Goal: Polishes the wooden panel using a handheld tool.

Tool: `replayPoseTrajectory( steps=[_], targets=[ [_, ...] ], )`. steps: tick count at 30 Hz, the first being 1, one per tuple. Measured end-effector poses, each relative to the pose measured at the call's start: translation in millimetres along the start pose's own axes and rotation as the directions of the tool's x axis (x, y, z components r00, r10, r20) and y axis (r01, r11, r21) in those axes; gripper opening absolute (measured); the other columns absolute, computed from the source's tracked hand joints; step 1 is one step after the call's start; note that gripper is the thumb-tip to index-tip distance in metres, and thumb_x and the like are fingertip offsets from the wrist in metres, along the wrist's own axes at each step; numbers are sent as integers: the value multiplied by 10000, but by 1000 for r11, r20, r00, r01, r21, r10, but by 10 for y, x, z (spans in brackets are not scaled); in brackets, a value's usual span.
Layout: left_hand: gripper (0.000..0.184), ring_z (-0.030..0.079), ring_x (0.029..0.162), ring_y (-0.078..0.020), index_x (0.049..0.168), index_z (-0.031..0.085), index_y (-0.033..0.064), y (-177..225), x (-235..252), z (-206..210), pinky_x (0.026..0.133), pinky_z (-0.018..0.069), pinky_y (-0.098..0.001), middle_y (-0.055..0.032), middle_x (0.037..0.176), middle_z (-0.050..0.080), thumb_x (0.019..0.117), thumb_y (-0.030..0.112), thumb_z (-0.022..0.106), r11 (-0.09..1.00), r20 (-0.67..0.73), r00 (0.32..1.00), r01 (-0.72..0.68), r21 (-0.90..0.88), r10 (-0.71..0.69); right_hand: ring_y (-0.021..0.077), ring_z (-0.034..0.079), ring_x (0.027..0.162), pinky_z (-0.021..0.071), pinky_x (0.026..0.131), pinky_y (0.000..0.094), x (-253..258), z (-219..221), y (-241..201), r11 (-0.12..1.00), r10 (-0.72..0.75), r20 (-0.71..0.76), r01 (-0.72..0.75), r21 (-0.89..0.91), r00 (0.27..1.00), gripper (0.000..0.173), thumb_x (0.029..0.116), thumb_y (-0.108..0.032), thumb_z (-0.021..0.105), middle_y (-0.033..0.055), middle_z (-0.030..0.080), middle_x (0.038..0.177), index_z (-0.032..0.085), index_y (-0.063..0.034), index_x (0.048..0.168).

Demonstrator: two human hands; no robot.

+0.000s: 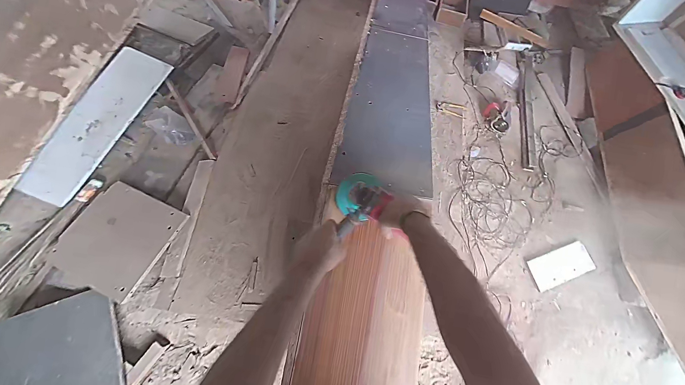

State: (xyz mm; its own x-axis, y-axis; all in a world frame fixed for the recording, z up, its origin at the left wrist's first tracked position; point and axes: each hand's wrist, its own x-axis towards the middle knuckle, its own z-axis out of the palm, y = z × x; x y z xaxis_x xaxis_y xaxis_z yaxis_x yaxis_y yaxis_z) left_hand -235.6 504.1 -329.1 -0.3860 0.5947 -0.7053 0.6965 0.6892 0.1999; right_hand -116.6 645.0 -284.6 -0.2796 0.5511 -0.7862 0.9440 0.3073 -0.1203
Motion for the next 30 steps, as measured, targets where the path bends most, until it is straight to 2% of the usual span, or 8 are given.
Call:
replayPoseTrajectory(
  steps=[3,7,11,13,16,21,27,30],
  targets=[
    [494,684,1132,-359,1332,608,81,-476,-74,60,934,546,-596,-181,1211,701,924,338,712,997,-38,997,67,-40,-69,426,636,1209,499,965,689,-48,150,-403,995,-99,5,99,25,995,571,844,-357,794,248,671,1276,667,15,1259],
    [413,711,1051,-355,1282,620,95,-780,-194,282,855,575,-592,-169,1120,720,908,250,702,987,-19,989,144,-65,-145,410,661,1164,530,916,664,-104,356,-595,993,-120,73,119,9,990,533,829,-338,792,241,680,1235,672,25,1200],
    [475,707,1093,-345,1339,599,121,-372,-176,311,875,574,-592,-147,1178,719,887,225,697,995,7,995,100,-19,-99,410,654,1181,532,929,655,-74,273,-190,998,-60,53,59,15,997,620,796,-340,820,242,667,1266,642,12,1275],
    [463,706,1093,-334,1321,602,120,-118,-116,310,869,576,-582,-140,1183,714,873,206,682,999,21,999,50,12,-51,405,653,1197,533,952,640,-73,204,75,999,0,38,-1,43,999,650,780,-336,831,238,668,1280,634,4,1297],
    [435,699,1109,-316,1309,603,134,220,-44,285,873,580,-564,-131,1196,703,885,210,666,999,62,998,11,47,-14,399,647,1208,530,967,623,-94,113,405,995,67,44,-70,73,997,641,779,-333,846,245,663,1276,639,37,1259],
    [416,701,1109,-316,1311,592,147,778,-50,242,848,577,-567,-122,1198,705,907,232,646,989,113,993,-53,136,38,363,670,1184,549,952,594,-67,46,916,973,184,29,-186,139,983,638,714,-310,880,212,684,1249,658,23,1211],
    [428,702,1104,-320,1295,599,154,1273,-92,354,823,581,-576,-122,1200,704,877,225,665,972,151,985,-111,207,81,366,645,1232,524,1010,589,-99,173,1483,948,253,38,-256,188,967,670,705,-322,900,215,674,1288,670,22,1232],
    [403,710,1089,-303,1255,624,152,1259,-149,472,807,589,-560,-110,1178,713,860,225,667,972,156,985,-110,208,78,360,645,1238,524,1015,589,-153,268,1540,956,240,42,-243,164,970,657,713,-329,893,212,675,1294,677,19,1227]
  ],
)
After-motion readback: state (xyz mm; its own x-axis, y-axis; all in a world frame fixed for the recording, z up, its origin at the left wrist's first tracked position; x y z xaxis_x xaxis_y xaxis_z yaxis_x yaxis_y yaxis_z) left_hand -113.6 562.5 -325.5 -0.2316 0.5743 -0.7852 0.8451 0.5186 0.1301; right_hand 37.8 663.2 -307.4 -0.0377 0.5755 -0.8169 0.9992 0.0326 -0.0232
